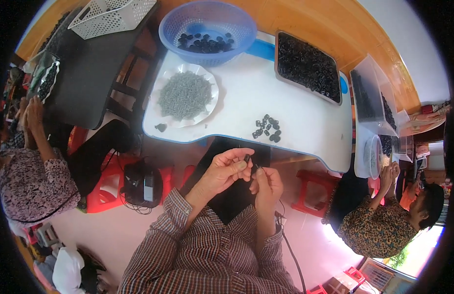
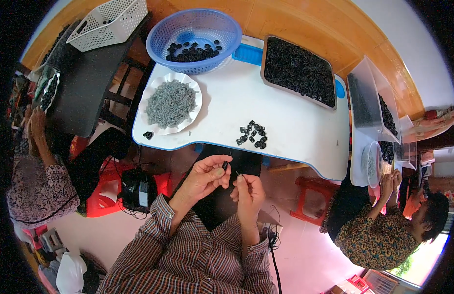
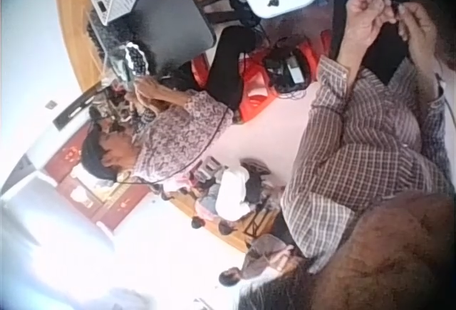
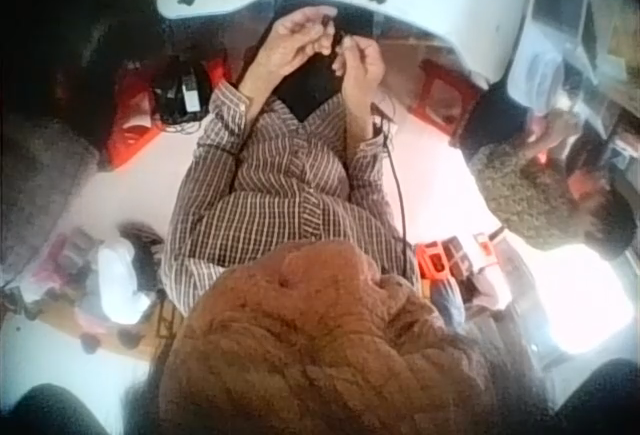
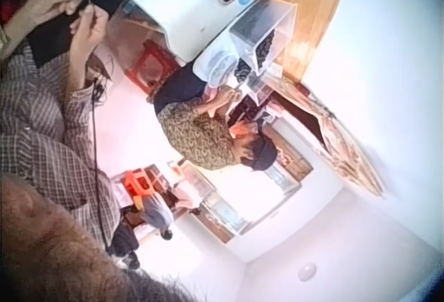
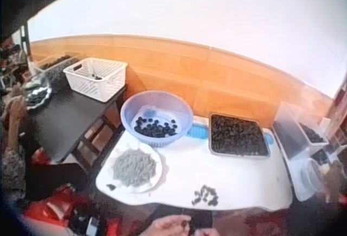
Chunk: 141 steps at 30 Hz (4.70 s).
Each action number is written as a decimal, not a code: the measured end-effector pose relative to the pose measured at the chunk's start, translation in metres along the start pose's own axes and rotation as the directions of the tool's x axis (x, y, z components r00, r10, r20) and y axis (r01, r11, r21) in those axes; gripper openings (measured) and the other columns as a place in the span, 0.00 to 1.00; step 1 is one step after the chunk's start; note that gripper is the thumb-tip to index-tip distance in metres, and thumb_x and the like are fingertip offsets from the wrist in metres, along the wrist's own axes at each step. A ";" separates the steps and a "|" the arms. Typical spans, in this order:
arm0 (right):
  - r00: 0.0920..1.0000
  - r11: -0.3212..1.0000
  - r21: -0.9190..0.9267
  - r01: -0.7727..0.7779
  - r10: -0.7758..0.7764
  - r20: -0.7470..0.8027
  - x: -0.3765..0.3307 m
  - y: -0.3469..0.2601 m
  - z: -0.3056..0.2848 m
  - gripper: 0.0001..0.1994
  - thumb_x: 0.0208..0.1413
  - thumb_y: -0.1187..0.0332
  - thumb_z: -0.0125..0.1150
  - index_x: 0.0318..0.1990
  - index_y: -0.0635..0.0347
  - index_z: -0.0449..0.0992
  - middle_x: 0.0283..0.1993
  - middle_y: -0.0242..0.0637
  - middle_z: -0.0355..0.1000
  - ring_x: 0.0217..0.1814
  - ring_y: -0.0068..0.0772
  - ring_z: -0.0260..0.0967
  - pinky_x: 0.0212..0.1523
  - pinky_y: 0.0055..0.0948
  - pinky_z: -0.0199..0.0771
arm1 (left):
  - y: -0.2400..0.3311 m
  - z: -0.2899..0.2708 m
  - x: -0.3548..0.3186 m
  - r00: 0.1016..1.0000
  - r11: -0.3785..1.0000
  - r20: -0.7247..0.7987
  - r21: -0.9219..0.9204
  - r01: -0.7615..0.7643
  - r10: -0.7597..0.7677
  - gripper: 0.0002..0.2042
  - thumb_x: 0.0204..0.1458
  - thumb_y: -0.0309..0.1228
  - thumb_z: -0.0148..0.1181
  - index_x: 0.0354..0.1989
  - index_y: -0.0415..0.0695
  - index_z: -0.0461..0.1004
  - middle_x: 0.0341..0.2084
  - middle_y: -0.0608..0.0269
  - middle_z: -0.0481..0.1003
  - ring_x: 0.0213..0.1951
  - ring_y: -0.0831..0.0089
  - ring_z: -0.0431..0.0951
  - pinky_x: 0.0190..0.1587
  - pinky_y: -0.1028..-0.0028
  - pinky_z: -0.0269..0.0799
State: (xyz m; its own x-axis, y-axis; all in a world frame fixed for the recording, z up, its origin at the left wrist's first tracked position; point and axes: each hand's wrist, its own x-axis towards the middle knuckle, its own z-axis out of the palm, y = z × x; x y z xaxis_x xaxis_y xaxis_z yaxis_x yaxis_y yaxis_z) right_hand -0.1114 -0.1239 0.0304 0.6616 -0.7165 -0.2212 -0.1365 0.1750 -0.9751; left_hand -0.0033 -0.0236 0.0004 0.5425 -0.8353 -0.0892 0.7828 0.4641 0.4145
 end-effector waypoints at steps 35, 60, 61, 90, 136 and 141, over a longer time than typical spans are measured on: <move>0.983 0.978 0.100 0.182 -0.182 -0.010 -0.014 -0.018 0.010 0.07 0.61 0.70 0.54 0.38 0.66 0.73 0.34 0.37 0.77 0.18 0.12 0.61 0.18 0.13 0.58 | -0.003 0.004 -0.013 0.994 0.880 -0.029 0.467 -0.082 0.108 0.16 0.54 0.19 0.57 0.53 0.37 0.72 0.31 0.63 0.78 0.30 0.80 0.77 0.34 0.79 0.78; 0.969 0.976 -0.025 0.218 -0.213 0.124 -0.019 -0.032 0.019 0.03 0.58 0.77 0.54 0.36 0.67 0.73 0.43 0.38 0.72 0.23 0.15 0.66 0.21 0.13 0.64 | 0.006 -0.010 -0.020 0.998 0.986 0.030 -0.159 0.054 -0.050 0.15 0.60 0.26 0.50 0.54 0.36 0.68 0.37 0.56 0.75 0.33 0.73 0.77 0.35 0.74 0.78; 0.970 0.977 -0.029 0.211 -0.206 0.127 -0.019 -0.033 0.021 0.03 0.58 0.78 0.54 0.36 0.67 0.73 0.43 0.37 0.72 0.23 0.15 0.66 0.21 0.13 0.64 | 0.007 -0.010 -0.020 0.998 0.983 0.031 -0.173 0.053 -0.049 0.15 0.60 0.25 0.50 0.55 0.36 0.68 0.37 0.56 0.75 0.32 0.72 0.77 0.35 0.74 0.78; 0.977 0.976 -0.122 0.179 -0.163 0.135 -0.021 -0.030 0.030 0.03 0.57 0.77 0.56 0.37 0.66 0.74 0.40 0.35 0.72 0.24 0.14 0.66 0.22 0.13 0.64 | 0.009 -0.010 -0.025 0.999 0.997 -0.008 -0.068 -0.041 0.041 0.12 0.60 0.23 0.51 0.50 0.36 0.71 0.38 0.57 0.76 0.34 0.77 0.77 0.39 0.80 0.76; 0.984 0.982 -0.148 0.121 -0.099 0.145 -0.020 -0.034 0.022 0.04 0.58 0.71 0.58 0.34 0.63 0.74 0.23 0.27 0.69 0.20 0.12 0.63 0.20 0.12 0.59 | 0.010 -0.008 -0.028 0.993 0.941 0.001 0.318 -0.112 0.117 0.16 0.54 0.20 0.57 0.52 0.36 0.72 0.32 0.62 0.75 0.31 0.77 0.75 0.36 0.78 0.74; 0.983 0.983 -0.143 0.116 -0.094 0.155 -0.021 -0.033 0.021 0.04 0.58 0.71 0.58 0.34 0.63 0.74 0.23 0.27 0.69 0.20 0.12 0.63 0.20 0.12 0.60 | 0.010 -0.008 -0.027 0.992 0.940 0.009 0.320 -0.120 0.124 0.16 0.54 0.21 0.58 0.52 0.38 0.73 0.32 0.65 0.76 0.31 0.81 0.74 0.37 0.81 0.73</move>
State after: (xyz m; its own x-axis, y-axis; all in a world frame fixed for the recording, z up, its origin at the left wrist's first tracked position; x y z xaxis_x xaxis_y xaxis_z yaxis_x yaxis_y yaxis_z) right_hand -0.1050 -0.1003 0.0676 0.7777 -0.6164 -0.1233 -0.1629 -0.0082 -0.9866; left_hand -0.0078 0.0063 -0.0005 0.6328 -0.7738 -0.0291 0.5725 0.4422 0.6904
